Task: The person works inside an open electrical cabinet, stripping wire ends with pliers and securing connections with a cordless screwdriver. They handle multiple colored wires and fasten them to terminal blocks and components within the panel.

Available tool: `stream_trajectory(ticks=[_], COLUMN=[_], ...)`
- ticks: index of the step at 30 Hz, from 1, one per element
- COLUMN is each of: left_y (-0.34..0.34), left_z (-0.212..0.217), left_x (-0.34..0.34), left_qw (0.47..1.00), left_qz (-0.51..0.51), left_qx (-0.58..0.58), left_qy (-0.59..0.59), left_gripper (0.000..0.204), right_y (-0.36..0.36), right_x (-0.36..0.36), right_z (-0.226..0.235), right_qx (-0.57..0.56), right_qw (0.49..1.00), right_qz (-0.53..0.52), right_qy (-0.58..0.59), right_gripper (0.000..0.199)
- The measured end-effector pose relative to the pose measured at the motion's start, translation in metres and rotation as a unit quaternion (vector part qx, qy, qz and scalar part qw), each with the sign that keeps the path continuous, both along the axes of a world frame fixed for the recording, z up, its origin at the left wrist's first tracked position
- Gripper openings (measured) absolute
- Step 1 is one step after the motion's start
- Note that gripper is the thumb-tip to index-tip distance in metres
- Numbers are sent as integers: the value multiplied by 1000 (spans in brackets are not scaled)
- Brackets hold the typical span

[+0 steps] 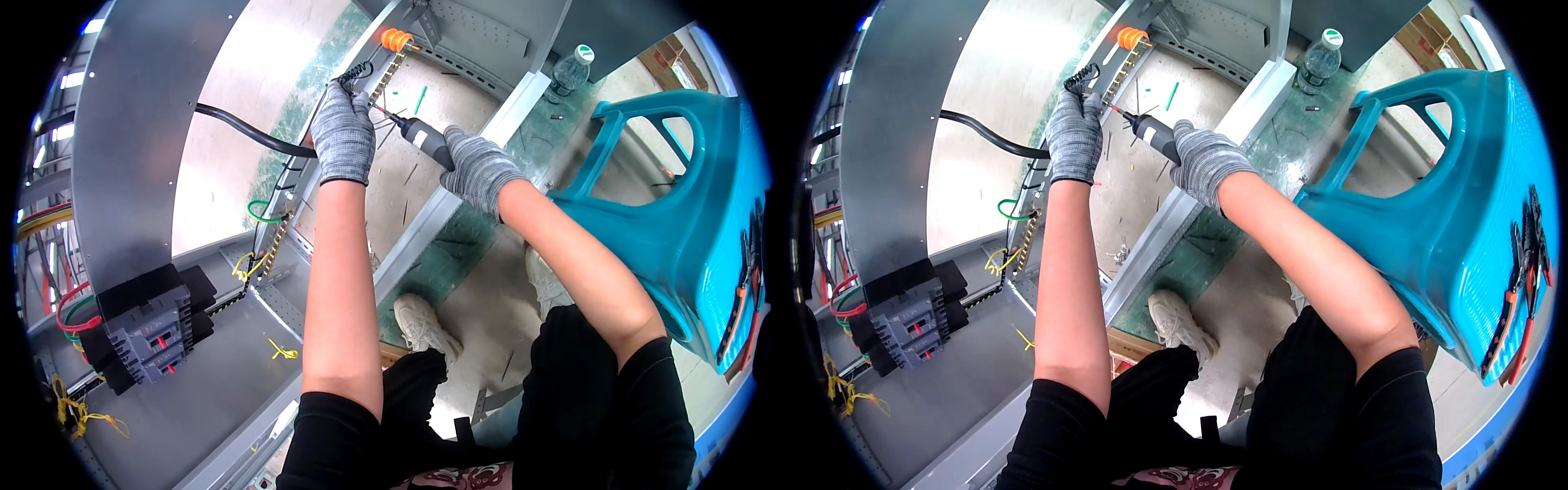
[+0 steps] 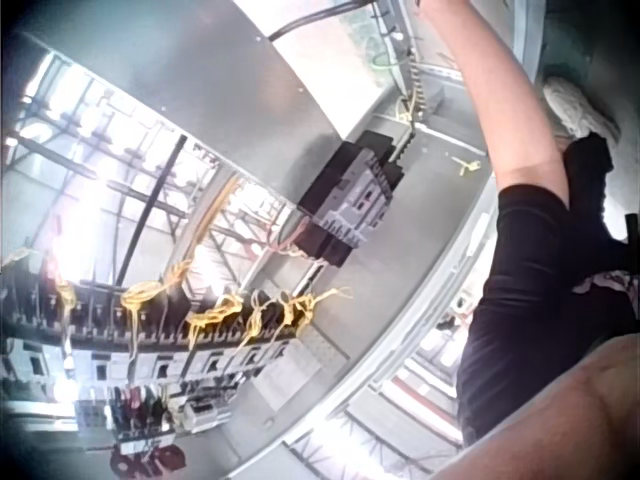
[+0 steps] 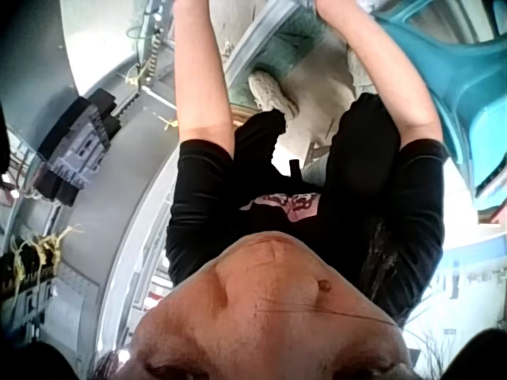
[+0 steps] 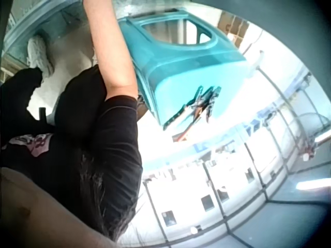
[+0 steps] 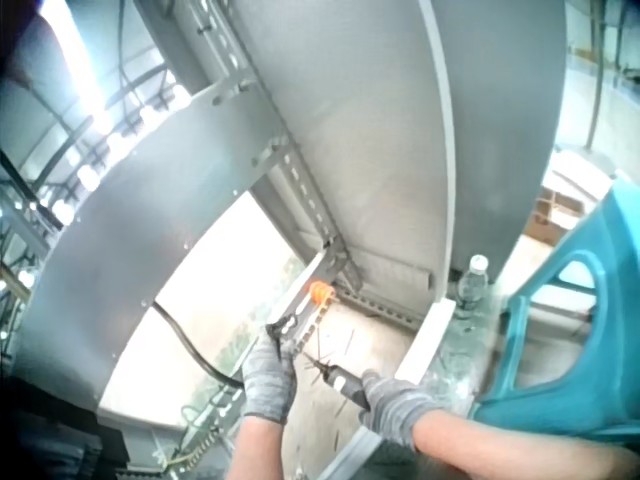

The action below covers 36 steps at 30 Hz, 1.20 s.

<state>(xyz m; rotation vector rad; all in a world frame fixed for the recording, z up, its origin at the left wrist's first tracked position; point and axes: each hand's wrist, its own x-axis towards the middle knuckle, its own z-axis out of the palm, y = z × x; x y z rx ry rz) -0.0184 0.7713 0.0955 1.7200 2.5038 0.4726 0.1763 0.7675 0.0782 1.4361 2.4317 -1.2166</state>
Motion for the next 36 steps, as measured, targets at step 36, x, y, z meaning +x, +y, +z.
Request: stream_trajectory(ticks=[36], left_y=[45], left_z=[61], left_x=[-38], left_qw=[987], left_qz=[-142], left_qx=[-75], left_qy=[-2], left_gripper=[18], right_y=[51], right_x=[-81], right_z=[44], right_qx=[-164], right_qw=[850], right_qz=[-257], right_qy=[429], right_gripper=[30])
